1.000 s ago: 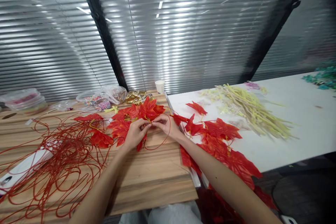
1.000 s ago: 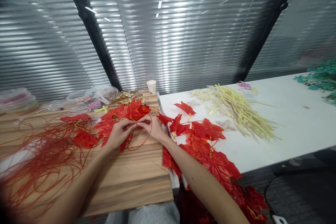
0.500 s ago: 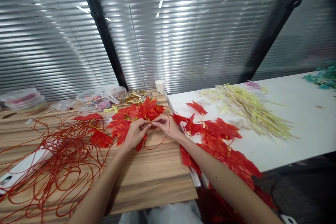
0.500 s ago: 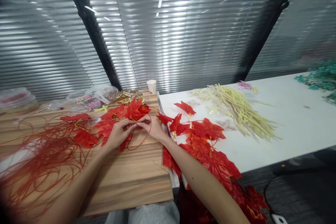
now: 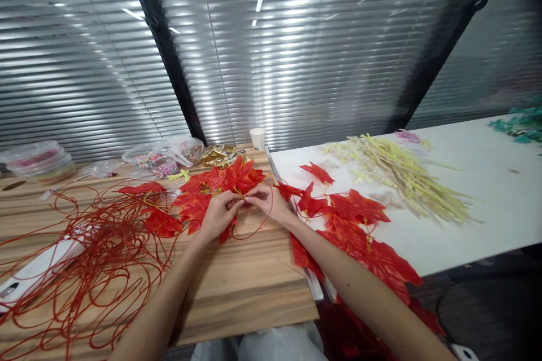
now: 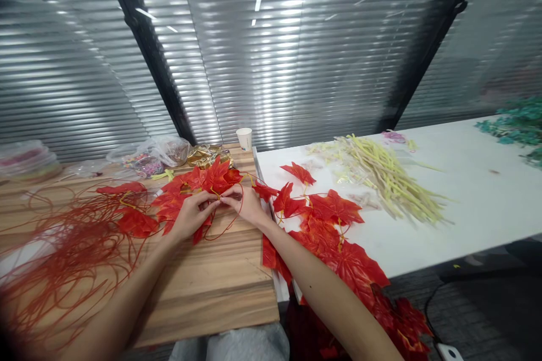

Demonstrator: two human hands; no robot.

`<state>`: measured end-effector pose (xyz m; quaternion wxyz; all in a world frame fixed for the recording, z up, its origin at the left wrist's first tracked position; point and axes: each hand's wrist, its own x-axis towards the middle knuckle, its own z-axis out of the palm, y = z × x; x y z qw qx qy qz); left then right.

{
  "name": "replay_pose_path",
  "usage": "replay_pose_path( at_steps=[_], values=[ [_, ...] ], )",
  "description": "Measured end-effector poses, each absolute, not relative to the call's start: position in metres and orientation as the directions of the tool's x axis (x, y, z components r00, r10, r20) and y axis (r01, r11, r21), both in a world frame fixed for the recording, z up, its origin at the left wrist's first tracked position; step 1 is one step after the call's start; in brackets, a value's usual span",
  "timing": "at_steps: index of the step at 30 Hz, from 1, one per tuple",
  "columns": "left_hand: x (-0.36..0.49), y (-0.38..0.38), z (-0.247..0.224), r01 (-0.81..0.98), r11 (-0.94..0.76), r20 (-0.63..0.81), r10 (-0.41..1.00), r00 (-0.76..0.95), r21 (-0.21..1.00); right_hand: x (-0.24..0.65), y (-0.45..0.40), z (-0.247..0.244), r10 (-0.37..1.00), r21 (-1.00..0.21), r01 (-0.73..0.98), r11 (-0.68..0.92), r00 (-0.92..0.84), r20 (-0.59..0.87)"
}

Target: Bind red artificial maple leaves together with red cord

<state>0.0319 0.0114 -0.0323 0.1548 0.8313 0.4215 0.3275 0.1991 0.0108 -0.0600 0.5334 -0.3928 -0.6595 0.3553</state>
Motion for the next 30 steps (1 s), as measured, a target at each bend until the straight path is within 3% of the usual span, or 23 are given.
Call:
replay_pose_path(
  at_steps=[30],
  values=[
    [0.031,0.015,-0.04,0.607,-0.628,0.382,0.778,0.498,0.487,0.197,0.015,-0.072,0.899,-0.874,0.209,0.438,-0.126,0.42]
  ],
)
